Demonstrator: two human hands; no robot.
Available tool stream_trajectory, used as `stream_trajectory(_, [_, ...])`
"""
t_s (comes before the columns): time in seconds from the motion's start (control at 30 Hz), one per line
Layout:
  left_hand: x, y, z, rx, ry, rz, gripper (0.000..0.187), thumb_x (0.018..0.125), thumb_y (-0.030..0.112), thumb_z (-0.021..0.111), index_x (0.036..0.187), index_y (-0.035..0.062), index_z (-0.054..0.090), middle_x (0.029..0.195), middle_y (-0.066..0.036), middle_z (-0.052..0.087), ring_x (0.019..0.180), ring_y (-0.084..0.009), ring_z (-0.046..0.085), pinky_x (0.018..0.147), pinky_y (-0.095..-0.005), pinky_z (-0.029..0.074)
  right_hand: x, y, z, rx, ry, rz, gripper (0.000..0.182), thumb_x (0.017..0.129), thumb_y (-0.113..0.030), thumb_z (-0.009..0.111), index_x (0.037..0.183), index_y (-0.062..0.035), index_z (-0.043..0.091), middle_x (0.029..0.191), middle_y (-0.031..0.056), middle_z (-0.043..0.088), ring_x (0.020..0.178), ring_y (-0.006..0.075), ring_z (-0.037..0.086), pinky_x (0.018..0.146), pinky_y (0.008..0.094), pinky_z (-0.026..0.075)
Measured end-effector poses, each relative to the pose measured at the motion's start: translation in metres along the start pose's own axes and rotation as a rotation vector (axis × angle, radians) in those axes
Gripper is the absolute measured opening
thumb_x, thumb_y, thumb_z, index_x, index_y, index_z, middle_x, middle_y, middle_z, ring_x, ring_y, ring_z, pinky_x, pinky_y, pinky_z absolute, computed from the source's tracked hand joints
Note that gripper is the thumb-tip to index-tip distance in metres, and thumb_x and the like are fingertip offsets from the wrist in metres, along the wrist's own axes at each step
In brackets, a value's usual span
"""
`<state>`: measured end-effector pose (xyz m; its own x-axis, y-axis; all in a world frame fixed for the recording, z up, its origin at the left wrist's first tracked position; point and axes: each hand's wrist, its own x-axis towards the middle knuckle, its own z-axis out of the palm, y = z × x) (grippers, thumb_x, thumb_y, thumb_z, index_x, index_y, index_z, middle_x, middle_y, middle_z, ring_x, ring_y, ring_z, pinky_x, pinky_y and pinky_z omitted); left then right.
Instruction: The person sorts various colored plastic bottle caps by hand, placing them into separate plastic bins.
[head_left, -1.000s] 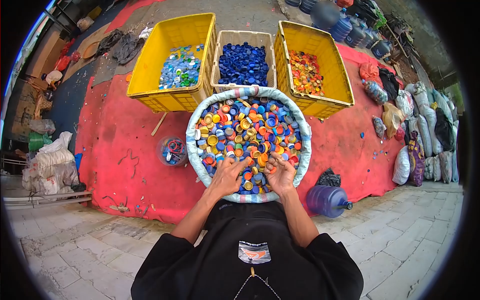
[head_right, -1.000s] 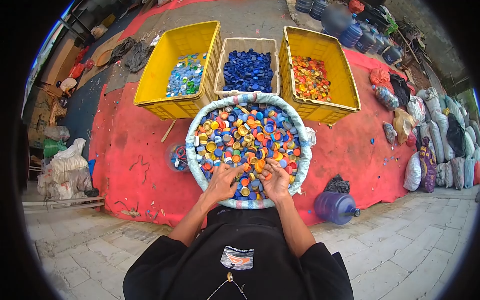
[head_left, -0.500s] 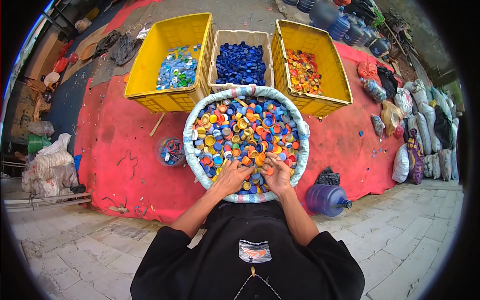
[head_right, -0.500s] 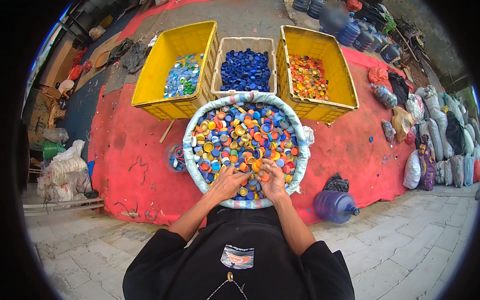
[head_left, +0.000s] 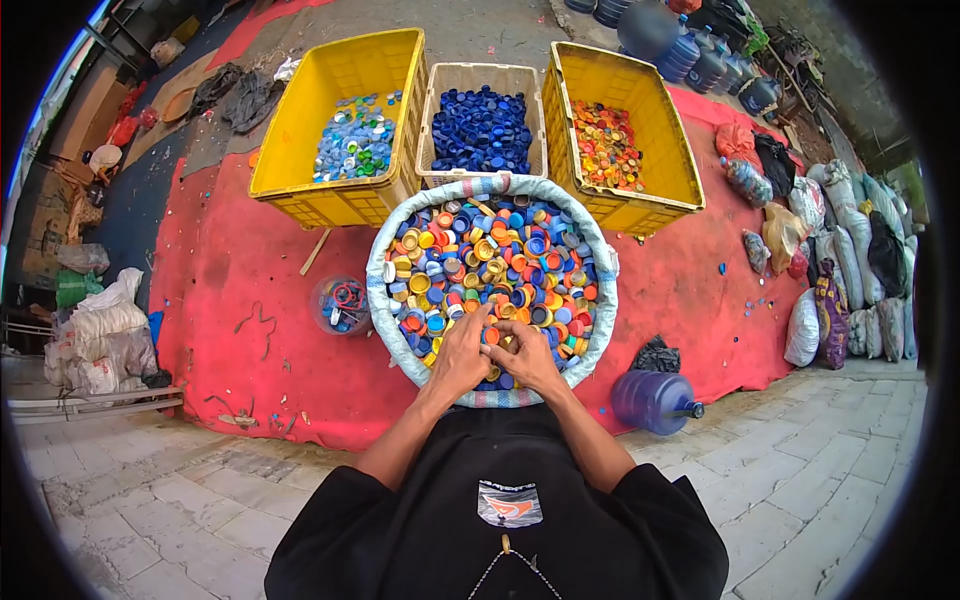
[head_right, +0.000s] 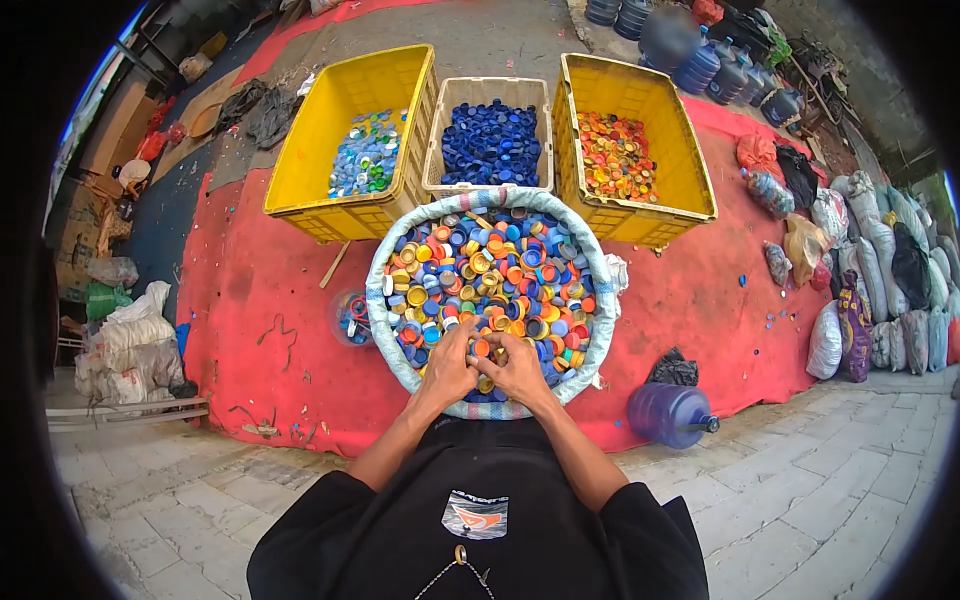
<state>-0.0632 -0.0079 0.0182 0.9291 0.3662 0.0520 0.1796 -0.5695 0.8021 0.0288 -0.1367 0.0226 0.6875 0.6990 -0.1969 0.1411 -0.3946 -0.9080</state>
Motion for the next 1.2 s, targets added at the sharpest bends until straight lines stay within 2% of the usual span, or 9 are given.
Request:
stream_trajectory(0.07, [-0.001, 0.002, 0.0, 0.0, 0.034, 0.011, 0.064, 0.07, -0.002, 0.067, 0.13, -0.001, 0.045, 0.107, -0.019, 0.06, 0.1, -0.0365, 0.058, 0.086, -0.0424, 0.047, 0.003, 0.003, 0.002, 0.012, -0.029, 0.123, 0.048, 0.076, -0.025, 0.078, 0.11, 0.0046, 0.062, 0.086, 0.0116, 0.068, 0.057, 0.0076, 0.055, 0.052, 0.0254, 0.045])
stream_trajectory(0.23, [-0.004, 0.001, 0.001, -0.071, 0.074, -0.005, 0.062, 0.07, 0.001, 0.069, 0.128, 0.0001, 0.047, 0.106, -0.018, 0.061, 0.1, -0.0353, 0.058, 0.086, -0.0442, 0.046, 0.002, 0.008, 0.005, 0.398, -0.069, 0.165, 0.038, 0.084, -0.021, 0.071, 0.11, 0.0042, 0.061, 0.085, 0.0086, 0.067, 0.064, 0.0094, 0.059, 0.058, 0.023, 0.047])
stream_trajectory(0.33, [-0.005, 0.0, 0.0, -0.004, 0.139, 0.082, 0.058, 0.07, 0.0, 0.071, 0.125, 0.0013, 0.052, 0.101, -0.012, 0.061, 0.075, -0.0222, 0.055, 0.069, -0.0342, 0.048, 0.0, 0.012, 0.004, 0.731, -0.15, 0.261, 0.032, 0.087, -0.018, 0.066, 0.112, 0.0013, 0.059, 0.086, 0.0063, 0.066, 0.067, 0.0101, 0.059, 0.06, 0.0219, 0.047])
stream_trajectory(0.5, [-0.003, 0.004, -0.009, 0.015, 0.144, 0.177, 0.043, 0.07, 0.005, 0.073, 0.111, 0.0016, 0.061, 0.101, -0.013, 0.061, 0.083, -0.0269, 0.059, 0.073, -0.0364, 0.049, 0.002, 0.029, 0.011, 1.296, -0.215, 0.363, 0.027, 0.09, -0.012, 0.057, 0.114, -0.0001, 0.056, 0.097, 0.0079, 0.064, 0.072, 0.0115, 0.06, 0.061, 0.0227, 0.047])
stream_trajectory(0.63, [-0.001, 0.001, -0.017, -0.015, 0.153, 0.142, 0.038, 0.07, 0.009, 0.075, 0.105, 0.0019, 0.064, 0.101, -0.014, 0.061, 0.092, -0.0314, 0.059, 0.079, -0.0391, 0.048, 0.002, 0.026, 0.004, 1.289, -0.198, 0.398, 0.031, 0.089, -0.01, 0.056, 0.117, 0.003, 0.053, 0.102, 0.0112, 0.064, 0.079, 0.0143, 0.062, 0.068, 0.0264, 0.05])
stream_trajectory(0.73, [-0.001, -0.005, -0.024, 0.02, 0.128, -0.017, 0.038, 0.069, 0.01, 0.075, 0.104, 0.0006, 0.062, 0.104, -0.014, 0.061, 0.097, -0.0333, 0.057, 0.086, -0.0416, 0.046, 0.001, 0.029, 0.0, 1.26, -0.143, 0.422, 0.035, 0.088, -0.007, 0.055, 0.12, 0.005, 0.05, 0.108, 0.0144, 0.062, 0.084, 0.017, 0.063, 0.074, 0.0295, 0.053])
stream_trajectory(0.9, [0.002, -0.025, -0.016, 0.295, 0.263, -0.049, 0.044, 0.072, 0.012, 0.074, 0.113, 0.0026, 0.06, 0.105, -0.013, 0.063, 0.097, -0.0313, 0.055, 0.091, -0.0422, 0.04, -0.003, 0.022, -0.009, 1.272, 0.003, 0.402, 0.041, 0.084, -0.001, 0.051, 0.124, 0.0069, 0.045, 0.118, 0.0207, 0.056, 0.096, 0.0236, 0.062, 0.082, 0.0335, 0.053])
stream_trajectory(1.03, [0.014, -0.029, 0.007, 0.198, 0.192, 0.036, 0.04, 0.073, 0.015, 0.073, 0.11, 0.0034, 0.061, 0.096, -0.008, 0.066, 0.09, -0.0279, 0.055, 0.081, -0.041, 0.04, -0.005, 0.024, -0.015, 1.266, 0.071, 0.399, 0.047, 0.079, -0.005, 0.054, 0.124, 0.0062, 0.045, 0.119, 0.0212, 0.056, 0.099, 0.0251, 0.06, 0.086, 0.0354, 0.051])
stream_trajectory(1.2, [0.026, -0.021, 0.029, 0.267, 0.146, -0.029, 0.045, 0.075, 0.019, 0.073, 0.115, 0.003, 0.059, 0.091, -0.006, 0.067, 0.088, -0.0277, 0.056, 0.082, -0.0417, 0.041, -0.009, 0.032, -0.017, 1.264, 0.096, 0.379, 0.047, 0.08, -0.006, 0.054, 0.124, 0.0062, 0.045, 0.114, 0.019, 0.058, 0.096, 0.0245, 0.061, 0.086, 0.0349, 0.051])
